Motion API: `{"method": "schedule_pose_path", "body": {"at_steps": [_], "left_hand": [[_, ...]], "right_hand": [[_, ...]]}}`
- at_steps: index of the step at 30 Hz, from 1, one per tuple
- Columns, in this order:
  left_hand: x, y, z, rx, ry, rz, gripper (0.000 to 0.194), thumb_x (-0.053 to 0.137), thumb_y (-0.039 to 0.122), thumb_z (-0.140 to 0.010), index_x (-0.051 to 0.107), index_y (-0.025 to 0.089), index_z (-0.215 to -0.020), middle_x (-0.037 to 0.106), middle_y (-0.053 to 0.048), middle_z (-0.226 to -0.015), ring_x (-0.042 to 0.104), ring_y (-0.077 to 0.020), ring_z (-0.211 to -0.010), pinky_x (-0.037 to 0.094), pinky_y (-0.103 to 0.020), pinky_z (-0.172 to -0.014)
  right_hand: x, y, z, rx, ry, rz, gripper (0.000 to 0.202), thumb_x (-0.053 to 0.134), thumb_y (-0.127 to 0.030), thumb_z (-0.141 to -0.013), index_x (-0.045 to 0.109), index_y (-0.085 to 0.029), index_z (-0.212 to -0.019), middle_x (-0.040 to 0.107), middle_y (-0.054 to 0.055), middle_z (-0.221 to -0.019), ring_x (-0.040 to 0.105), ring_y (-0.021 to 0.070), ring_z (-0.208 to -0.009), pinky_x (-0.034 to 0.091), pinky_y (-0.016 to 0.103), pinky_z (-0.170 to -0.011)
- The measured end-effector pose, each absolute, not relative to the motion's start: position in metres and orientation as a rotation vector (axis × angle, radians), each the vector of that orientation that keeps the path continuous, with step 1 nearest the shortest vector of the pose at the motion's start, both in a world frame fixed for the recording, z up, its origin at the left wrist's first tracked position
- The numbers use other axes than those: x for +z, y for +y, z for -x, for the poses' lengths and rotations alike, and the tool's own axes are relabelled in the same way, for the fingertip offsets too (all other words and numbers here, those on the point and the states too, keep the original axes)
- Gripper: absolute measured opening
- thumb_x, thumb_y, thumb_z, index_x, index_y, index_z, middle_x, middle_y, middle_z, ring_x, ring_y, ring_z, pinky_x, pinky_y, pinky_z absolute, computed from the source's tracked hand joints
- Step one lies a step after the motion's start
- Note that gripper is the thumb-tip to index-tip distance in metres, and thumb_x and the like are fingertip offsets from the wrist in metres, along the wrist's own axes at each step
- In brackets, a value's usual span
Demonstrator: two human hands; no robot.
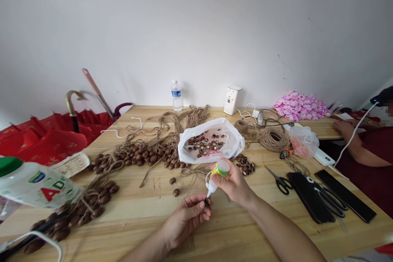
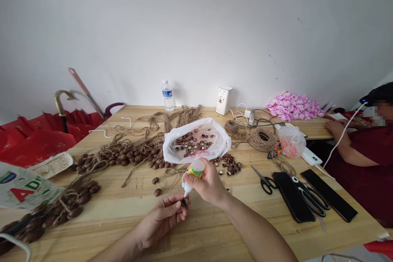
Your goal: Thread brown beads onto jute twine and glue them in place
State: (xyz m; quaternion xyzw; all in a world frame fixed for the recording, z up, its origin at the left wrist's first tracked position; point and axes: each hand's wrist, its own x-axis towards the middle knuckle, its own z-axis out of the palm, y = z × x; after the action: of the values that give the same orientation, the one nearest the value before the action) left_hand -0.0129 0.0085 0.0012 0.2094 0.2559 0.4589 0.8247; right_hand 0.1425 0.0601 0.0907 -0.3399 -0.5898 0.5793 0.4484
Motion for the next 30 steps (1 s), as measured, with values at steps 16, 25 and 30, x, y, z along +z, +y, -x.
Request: {"method": "schedule_pose_path", "body": {"at_steps": [16,25,30], "left_hand": [[0.0051,0.0078,0.0124,0.972,0.548,-0.445,0.017,0.073,0.013,-0.067,0.072,0.012,-0.085,0.070,-0.007,-0.078,0.064,-0.0129,-0.065,0.048,-0.025,-0.065],[0.0082,0.0078,0.0126,0.975,0.575,-0.426,0.017,0.075,0.012,-0.065,0.072,0.012,-0.082,0.071,-0.007,-0.078,0.064,-0.0120,-0.064,0.049,-0.024,-0.067],[0.0100,0.0080,0.0120,0.984,0.579,-0.418,0.018,0.076,0.011,-0.063,0.072,0.012,-0.081,0.072,-0.007,-0.079,0.065,-0.0125,-0.065,0.050,-0.025,-0.067]], "right_hand": [[0.0881,0.0609,-0.1428,1.452,-1.469,0.857,0.036,0.073,-0.042,-0.068,0.053,-0.017,-0.085,0.058,0.001,-0.073,0.055,0.0136,-0.064,0.044,0.024,-0.057],[0.0922,0.0576,-0.1428,1.442,-1.530,0.839,0.034,0.073,-0.039,-0.069,0.052,-0.017,-0.084,0.056,0.001,-0.073,0.055,0.0142,-0.065,0.044,0.025,-0.057],[0.0926,0.0572,-0.1430,1.430,-1.538,0.846,0.034,0.073,-0.040,-0.068,0.052,-0.017,-0.084,0.055,0.000,-0.072,0.053,0.0135,-0.064,0.044,0.024,-0.056]]}}
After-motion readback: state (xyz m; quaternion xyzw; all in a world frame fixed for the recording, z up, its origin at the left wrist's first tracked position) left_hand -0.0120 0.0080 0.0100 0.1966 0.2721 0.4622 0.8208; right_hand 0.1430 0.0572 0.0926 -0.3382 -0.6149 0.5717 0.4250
